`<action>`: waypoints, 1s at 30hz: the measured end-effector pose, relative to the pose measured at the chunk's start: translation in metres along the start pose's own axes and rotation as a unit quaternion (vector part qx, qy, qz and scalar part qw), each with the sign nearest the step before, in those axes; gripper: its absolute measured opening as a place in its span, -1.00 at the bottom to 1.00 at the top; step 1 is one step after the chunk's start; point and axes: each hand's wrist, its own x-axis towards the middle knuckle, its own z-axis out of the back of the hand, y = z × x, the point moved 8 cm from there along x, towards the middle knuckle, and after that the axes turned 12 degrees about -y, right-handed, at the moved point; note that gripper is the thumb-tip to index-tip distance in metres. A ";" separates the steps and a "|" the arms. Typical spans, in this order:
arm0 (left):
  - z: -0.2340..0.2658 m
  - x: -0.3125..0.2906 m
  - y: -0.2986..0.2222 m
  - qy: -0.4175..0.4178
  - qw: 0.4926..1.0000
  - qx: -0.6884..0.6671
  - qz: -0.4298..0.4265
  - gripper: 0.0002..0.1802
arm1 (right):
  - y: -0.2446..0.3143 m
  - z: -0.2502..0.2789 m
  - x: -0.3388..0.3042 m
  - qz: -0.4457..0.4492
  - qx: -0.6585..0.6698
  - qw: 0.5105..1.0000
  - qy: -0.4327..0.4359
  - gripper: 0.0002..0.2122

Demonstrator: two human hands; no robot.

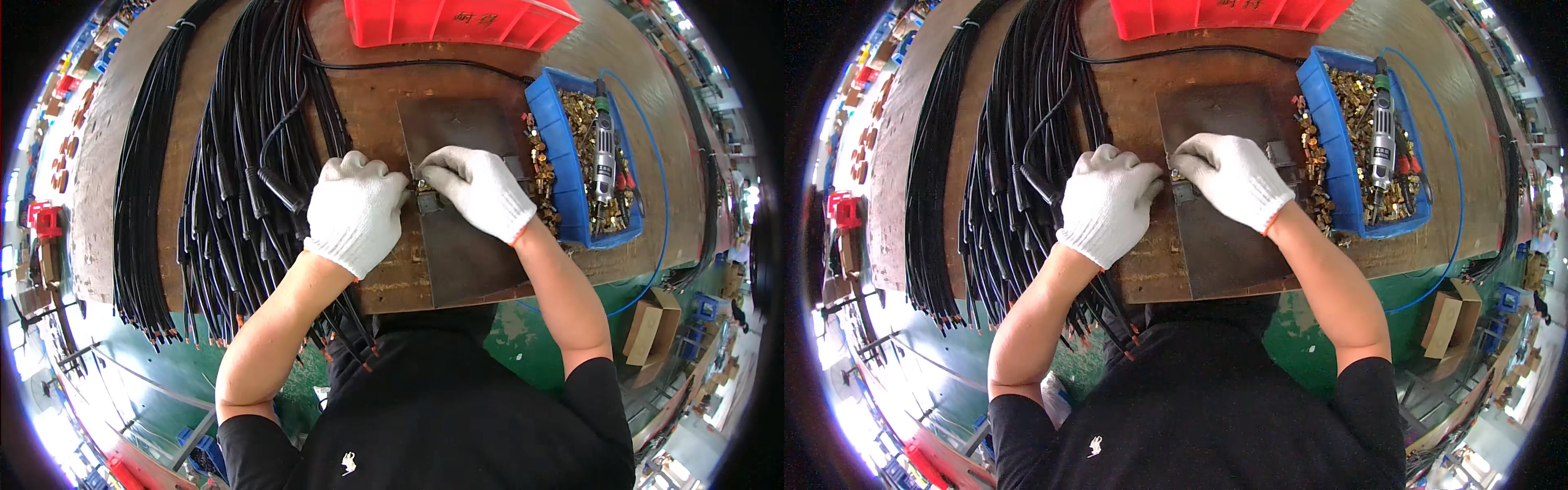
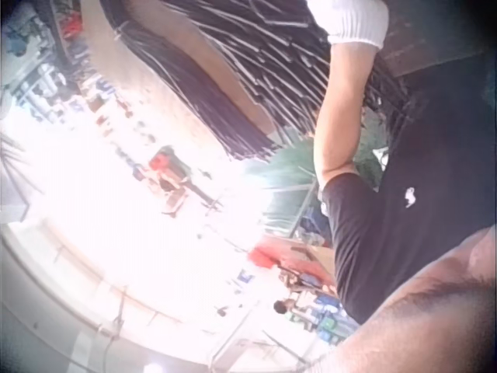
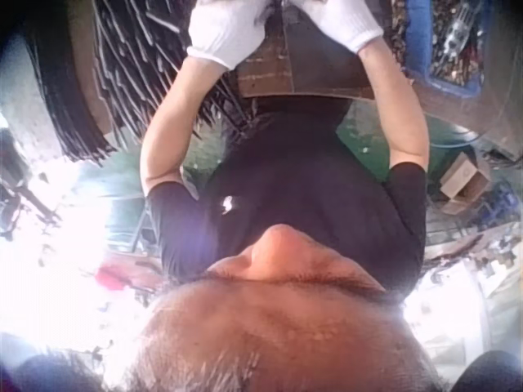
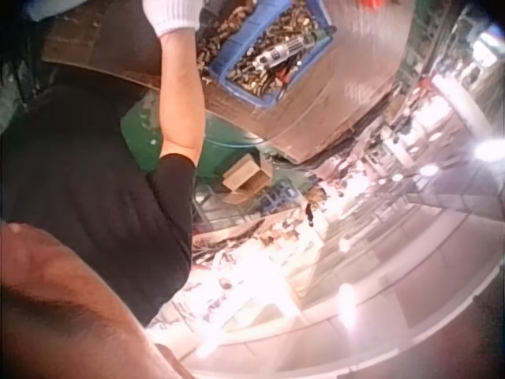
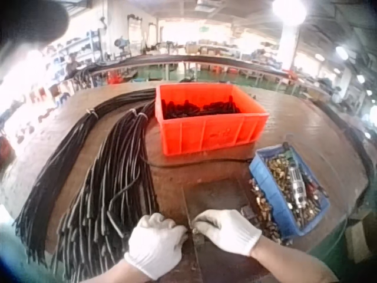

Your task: Manually assembling connectors and crimping them onto cable ends using a pneumatic tool on a workbench.

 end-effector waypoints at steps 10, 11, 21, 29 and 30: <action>0.001 -0.002 0.000 -0.012 0.999 -0.026 0.021 -0.82 | 0.001 0.000 0.004 0.019 -0.040 0.998 0.034 -0.74; 0.000 -0.002 0.000 -0.007 0.999 -0.027 0.022 -0.81 | 0.001 0.000 0.003 0.017 -0.039 0.998 0.035 -0.74; 0.000 0.001 -0.001 -0.047 0.996 -0.078 0.019 -0.83 | 0.012 0.008 0.000 0.028 -0.034 0.999 0.020 -0.78; 0.001 -0.005 0.005 -0.046 0.997 -0.063 0.028 -0.84 | 0.056 0.083 -0.023 0.165 -0.211 0.947 -0.180 -0.77; 0.002 -0.005 0.004 -0.059 0.996 -0.068 0.023 -0.84 | 0.061 0.115 -0.029 0.175 -0.266 0.914 -0.252 -0.77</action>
